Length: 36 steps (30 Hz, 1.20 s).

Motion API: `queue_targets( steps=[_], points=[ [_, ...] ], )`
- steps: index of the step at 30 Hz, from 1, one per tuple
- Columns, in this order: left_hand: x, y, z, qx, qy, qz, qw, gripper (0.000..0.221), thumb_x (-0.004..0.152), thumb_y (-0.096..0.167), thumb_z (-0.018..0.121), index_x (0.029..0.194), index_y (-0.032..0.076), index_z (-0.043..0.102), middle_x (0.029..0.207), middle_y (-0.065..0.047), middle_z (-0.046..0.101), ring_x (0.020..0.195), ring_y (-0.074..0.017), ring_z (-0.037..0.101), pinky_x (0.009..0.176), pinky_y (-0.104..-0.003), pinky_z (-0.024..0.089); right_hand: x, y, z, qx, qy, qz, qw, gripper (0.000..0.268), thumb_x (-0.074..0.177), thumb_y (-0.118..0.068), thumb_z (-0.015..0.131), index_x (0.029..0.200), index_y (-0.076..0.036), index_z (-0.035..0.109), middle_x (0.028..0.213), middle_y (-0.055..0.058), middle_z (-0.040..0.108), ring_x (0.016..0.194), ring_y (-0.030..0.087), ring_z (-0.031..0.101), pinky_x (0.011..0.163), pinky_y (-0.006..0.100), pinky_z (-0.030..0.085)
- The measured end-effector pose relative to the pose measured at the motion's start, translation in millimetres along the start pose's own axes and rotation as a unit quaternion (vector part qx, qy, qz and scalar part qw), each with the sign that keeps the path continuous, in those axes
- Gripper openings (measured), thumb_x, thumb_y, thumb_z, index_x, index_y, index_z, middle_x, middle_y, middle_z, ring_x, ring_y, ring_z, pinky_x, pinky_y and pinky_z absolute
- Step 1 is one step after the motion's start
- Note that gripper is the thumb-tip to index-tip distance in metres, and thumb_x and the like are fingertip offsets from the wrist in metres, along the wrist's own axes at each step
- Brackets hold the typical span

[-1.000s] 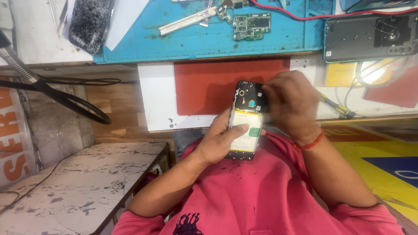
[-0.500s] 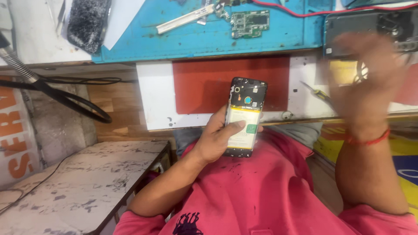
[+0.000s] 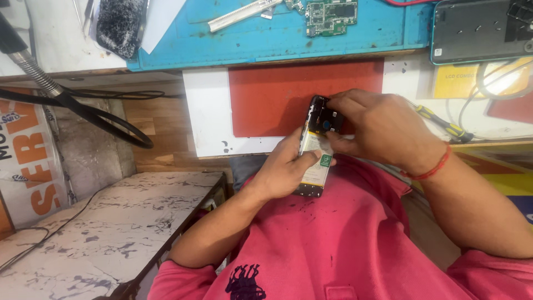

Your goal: The person uses a screwdriver to remove screws from the back of a disassembled smartphone, then detaches the battery. They then pick up a second light blue smartphone and use a metal prying tool to separate the back cover from the frame.

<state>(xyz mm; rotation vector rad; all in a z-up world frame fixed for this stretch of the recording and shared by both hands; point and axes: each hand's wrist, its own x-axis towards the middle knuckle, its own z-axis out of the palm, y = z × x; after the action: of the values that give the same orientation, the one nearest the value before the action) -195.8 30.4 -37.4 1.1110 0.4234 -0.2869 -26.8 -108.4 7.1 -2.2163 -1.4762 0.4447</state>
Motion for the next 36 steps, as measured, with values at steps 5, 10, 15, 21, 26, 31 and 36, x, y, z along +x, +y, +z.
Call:
queue_targets(
  steps=[5,10,15,21,26,31,36],
  points=[
    [-1,-2,-1,0.110,0.010,0.030,0.993,0.035,0.102,0.003,0.051,0.136,-0.004,0.047,0.109,-0.015,0.072,0.101,-0.0214,0.074,0.086,-0.033,0.059,0,-12,13,-0.027,0.003,0.022,0.999,0.048,0.075,-0.025,0.078,0.113,0.001,0.063,0.092,0.019,0.070,0.073,0.038,0.069,0.063,0.046,0.057],
    [3,-12,-5,-0.019,-0.012,0.004,1.000,0.036,0.101,0.002,0.049,0.137,-0.002,0.045,0.114,-0.015,0.068,0.103,-0.0220,0.073,0.088,-0.034,0.059,1,-15,14,-0.025,0.002,0.025,0.999,0.047,0.078,-0.021,0.073,0.117,0.001,0.061,0.095,0.020,0.070,0.073,0.039,0.069,0.064,0.047,0.057],
    [3,-17,-12,-0.081,-0.029,0.006,0.996,0.038,0.102,0.005,0.051,0.138,-0.001,0.043,0.117,-0.014,0.067,0.104,-0.0221,0.072,0.089,-0.034,0.060,-9,-7,-4,0.062,0.040,0.031,0.997,0.063,0.078,-0.025,0.080,0.131,0.002,0.057,0.106,0.019,0.070,0.087,0.039,0.069,0.072,0.047,0.057],
    [0,11,-32,0.156,0.035,0.065,0.985,0.043,0.101,0.014,0.069,0.136,-0.003,0.052,0.115,-0.018,0.071,0.103,-0.0219,0.073,0.089,-0.037,0.058,-69,21,-31,-0.154,0.103,0.146,0.972,0.029,0.087,-0.020,0.084,0.110,-0.005,0.074,0.112,0.012,0.070,0.101,0.032,0.068,0.085,0.043,0.055],
    [7,56,-43,0.424,0.070,0.135,0.893,0.073,0.082,0.025,0.083,0.139,-0.001,0.046,0.106,-0.021,0.075,0.100,-0.0388,0.073,0.085,-0.045,0.057,-109,34,-9,-0.188,0.133,0.271,0.935,0.015,0.093,-0.016,0.081,0.106,-0.009,0.077,0.108,0.010,0.070,0.096,0.034,0.068,0.078,0.044,0.054],
    [21,75,-45,0.571,0.085,0.141,0.804,0.093,0.073,0.033,0.089,0.147,0.001,0.044,0.114,-0.022,0.066,0.092,-0.0455,0.069,0.073,-0.052,0.054,-117,30,-8,-0.060,0.153,0.298,0.940,0.012,0.107,-0.016,0.074,0.116,-0.007,0.073,0.104,0.007,0.070,0.090,0.025,0.071,0.079,0.035,0.055],
    [18,72,-33,0.639,0.112,0.082,0.756,0.102,0.067,0.043,0.091,0.148,0.001,0.044,0.124,-0.018,0.054,0.085,-0.0386,0.065,0.071,-0.050,0.051,-79,-7,-28,0.007,0.152,0.150,0.977,0.022,0.089,0.006,0.072,0.110,0.001,0.075,0.101,0.016,0.070,0.086,0.029,0.069,0.071,0.038,0.054]
  ],
)
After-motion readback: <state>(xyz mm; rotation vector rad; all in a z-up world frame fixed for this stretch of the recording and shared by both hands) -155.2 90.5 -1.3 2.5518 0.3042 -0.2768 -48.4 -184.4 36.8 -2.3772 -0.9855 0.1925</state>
